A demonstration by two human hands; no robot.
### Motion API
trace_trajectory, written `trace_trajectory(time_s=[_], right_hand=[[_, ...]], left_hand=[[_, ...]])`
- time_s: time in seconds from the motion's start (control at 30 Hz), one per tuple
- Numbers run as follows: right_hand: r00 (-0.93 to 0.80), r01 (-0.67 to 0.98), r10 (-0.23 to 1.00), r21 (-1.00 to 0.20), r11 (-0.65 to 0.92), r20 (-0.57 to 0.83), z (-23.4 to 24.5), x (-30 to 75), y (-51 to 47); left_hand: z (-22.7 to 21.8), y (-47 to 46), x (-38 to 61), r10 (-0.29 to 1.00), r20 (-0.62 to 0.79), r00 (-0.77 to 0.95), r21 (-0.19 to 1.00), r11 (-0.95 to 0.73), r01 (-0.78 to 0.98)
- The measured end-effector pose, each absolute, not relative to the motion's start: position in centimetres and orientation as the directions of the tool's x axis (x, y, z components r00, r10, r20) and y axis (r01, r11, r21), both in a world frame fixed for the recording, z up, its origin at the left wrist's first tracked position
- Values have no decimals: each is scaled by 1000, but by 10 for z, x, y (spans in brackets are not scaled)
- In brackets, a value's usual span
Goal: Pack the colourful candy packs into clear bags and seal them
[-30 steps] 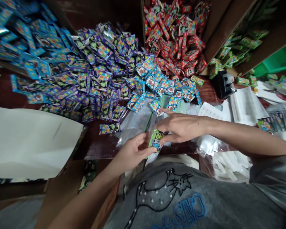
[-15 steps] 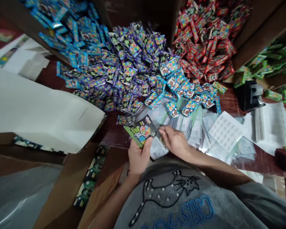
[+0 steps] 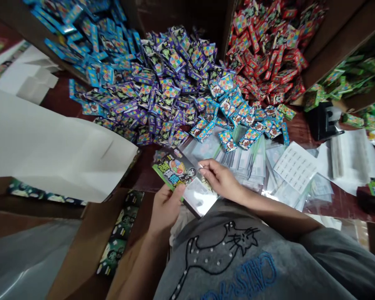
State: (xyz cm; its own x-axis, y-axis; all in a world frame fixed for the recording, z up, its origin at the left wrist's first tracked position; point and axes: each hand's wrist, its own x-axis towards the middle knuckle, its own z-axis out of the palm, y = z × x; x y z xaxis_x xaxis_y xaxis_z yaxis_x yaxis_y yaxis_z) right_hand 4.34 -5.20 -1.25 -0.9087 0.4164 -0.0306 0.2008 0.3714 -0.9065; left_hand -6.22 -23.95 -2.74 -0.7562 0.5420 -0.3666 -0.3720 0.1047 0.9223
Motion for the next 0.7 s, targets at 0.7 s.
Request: trace_trajectory(time_s=[0.7], right_hand=[[-892, 270, 429, -929, 251, -143, 10, 52, -60]], left_hand=[[-1, -207, -49, 606, -330, -724, 921, 38, -388]])
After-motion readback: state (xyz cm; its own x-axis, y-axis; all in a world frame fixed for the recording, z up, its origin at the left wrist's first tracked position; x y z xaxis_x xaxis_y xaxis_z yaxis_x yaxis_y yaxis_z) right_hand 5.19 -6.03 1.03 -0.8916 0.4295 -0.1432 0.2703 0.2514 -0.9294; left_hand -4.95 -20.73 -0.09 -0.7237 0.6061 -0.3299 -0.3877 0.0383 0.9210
